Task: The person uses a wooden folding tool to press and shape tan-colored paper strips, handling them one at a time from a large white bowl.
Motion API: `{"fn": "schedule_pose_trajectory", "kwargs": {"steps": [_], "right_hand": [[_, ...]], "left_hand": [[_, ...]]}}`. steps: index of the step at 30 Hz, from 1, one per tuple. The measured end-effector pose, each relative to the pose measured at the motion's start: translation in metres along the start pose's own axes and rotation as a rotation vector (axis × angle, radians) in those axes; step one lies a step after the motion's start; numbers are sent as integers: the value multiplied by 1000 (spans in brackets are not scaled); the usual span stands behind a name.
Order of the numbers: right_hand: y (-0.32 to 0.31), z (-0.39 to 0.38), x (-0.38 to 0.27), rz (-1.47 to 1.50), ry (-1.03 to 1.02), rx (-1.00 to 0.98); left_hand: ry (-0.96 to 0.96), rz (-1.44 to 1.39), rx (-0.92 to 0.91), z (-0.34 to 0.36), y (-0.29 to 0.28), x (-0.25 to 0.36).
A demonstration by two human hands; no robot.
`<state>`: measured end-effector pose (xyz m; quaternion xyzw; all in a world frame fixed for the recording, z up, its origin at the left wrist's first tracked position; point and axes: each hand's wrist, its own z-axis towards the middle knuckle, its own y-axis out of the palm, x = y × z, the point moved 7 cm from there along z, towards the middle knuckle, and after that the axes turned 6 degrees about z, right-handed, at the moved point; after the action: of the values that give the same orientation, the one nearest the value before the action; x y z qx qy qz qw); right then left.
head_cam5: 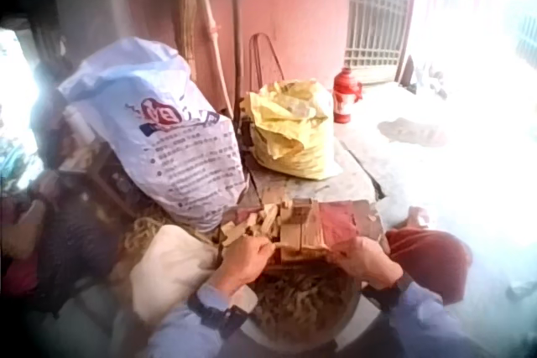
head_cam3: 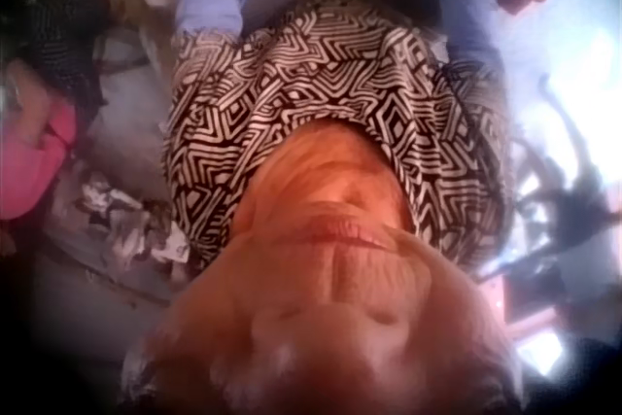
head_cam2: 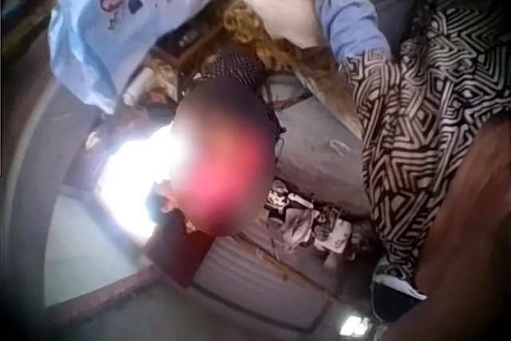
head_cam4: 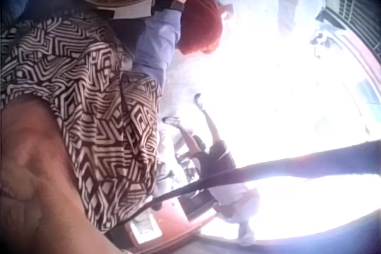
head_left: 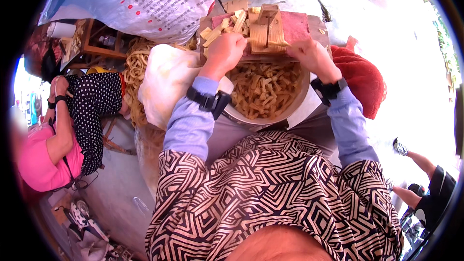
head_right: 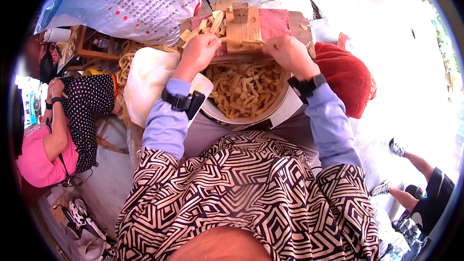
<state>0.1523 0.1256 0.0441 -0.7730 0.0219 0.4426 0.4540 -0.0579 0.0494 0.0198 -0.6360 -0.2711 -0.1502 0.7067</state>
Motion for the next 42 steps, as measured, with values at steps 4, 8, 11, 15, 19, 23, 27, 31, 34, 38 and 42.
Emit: {"fn": "schedule_pose_trajectory", "kwargs": {"steps": [4,8,11,15,19,23,27,31,34,38,42], "right_hand": [[-2,-38,-49,-197,-484,349],[1,-35,-70,55,-473,361],[22,-21,-34,174,-198,212],[46,-25,-16,385,46,-125],[83,-55,-49,1481,183,-544],[53,-36,-28,1041,9,112],[32,-50,-50,147,-191,431],[27,-53,-53,-33,-288,451],[29,-53,-45,-36,-347,430],[68,-38,4,566,131,-3],[107,-54,15,1560,371,-281]], "left_hand": [[-176,-472,-421,-31,25,13],[-163,-777,-582,-40,40,54],[-196,-799,-679,-39,36,67],[-118,-702,-538,-22,34,35],[-198,-1021,-511,-43,58,49],[-351,-1416,-477,-65,54,64],[-327,-1531,-445,-74,64,75],[-391,-1477,-554,-76,73,59],[-181,-947,-346,-67,59,51],[331,19,215,-70,17,87],[352,54,268,-81,22,96]]}}
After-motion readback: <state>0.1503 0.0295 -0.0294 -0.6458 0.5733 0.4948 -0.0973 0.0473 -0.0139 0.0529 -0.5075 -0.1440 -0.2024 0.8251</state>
